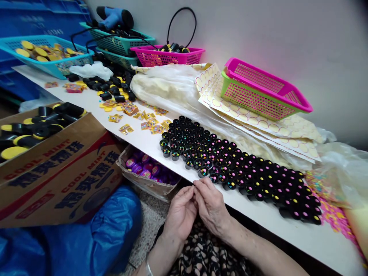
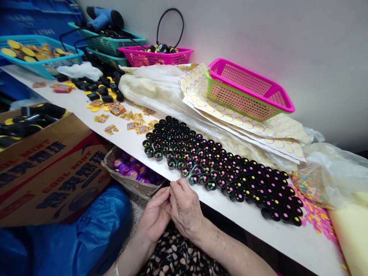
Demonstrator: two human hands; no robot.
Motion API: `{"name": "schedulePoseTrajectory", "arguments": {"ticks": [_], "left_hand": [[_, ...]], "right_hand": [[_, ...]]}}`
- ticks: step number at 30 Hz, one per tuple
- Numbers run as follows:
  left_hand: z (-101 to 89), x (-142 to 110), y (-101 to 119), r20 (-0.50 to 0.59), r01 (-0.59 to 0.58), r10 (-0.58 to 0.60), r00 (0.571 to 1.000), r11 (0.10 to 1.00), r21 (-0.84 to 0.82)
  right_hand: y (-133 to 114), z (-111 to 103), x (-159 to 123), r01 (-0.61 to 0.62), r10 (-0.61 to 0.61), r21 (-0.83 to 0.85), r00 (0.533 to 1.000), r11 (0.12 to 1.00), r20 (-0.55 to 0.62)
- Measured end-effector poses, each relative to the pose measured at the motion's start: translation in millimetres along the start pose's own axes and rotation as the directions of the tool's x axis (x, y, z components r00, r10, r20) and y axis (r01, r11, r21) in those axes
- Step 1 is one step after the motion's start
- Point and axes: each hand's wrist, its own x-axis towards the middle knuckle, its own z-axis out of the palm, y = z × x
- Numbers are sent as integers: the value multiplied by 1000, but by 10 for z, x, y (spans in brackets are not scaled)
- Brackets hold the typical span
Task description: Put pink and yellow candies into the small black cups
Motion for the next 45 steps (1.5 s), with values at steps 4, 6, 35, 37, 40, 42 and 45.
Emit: {"name": "schedulePoseTrajectory", "arguments": {"ticks": [4, 6, 35, 37, 40, 42, 45], "left_hand": [[11, -9, 24, -8, -76, 77, 997, 993, 95], [25, -13, 28, -6, -99, 100, 995, 985, 139], [-224, 307, 53, 108, -511, 668, 736, 444, 736], [-197, 284, 57, 67, -495, 638, 767, 523, 694], [-169, 232, 54, 19, -417, 518, 855, 665, 619], [-156, 195, 55, 4, -331, 392, 920, 773, 542], [-131, 152, 66, -4, -224, 251, 968, 872, 435]], "right_hand": [[-4, -29, 14, 99, -99, -24, 995, 995, -19], [7, -52, 30, 109, -108, -48, 994, 993, 26], [219, 275, 133, 198, -58, -673, 973, 713, 225], [227, 256, 125, 193, -71, -624, 974, 757, 215], [199, 193, 77, 126, -38, -450, 979, 884, 200], [169, 150, 32, 78, -22, -276, 979, 958, 201], [151, 130, -18, 26, -9, -108, 988, 994, 157]]}}
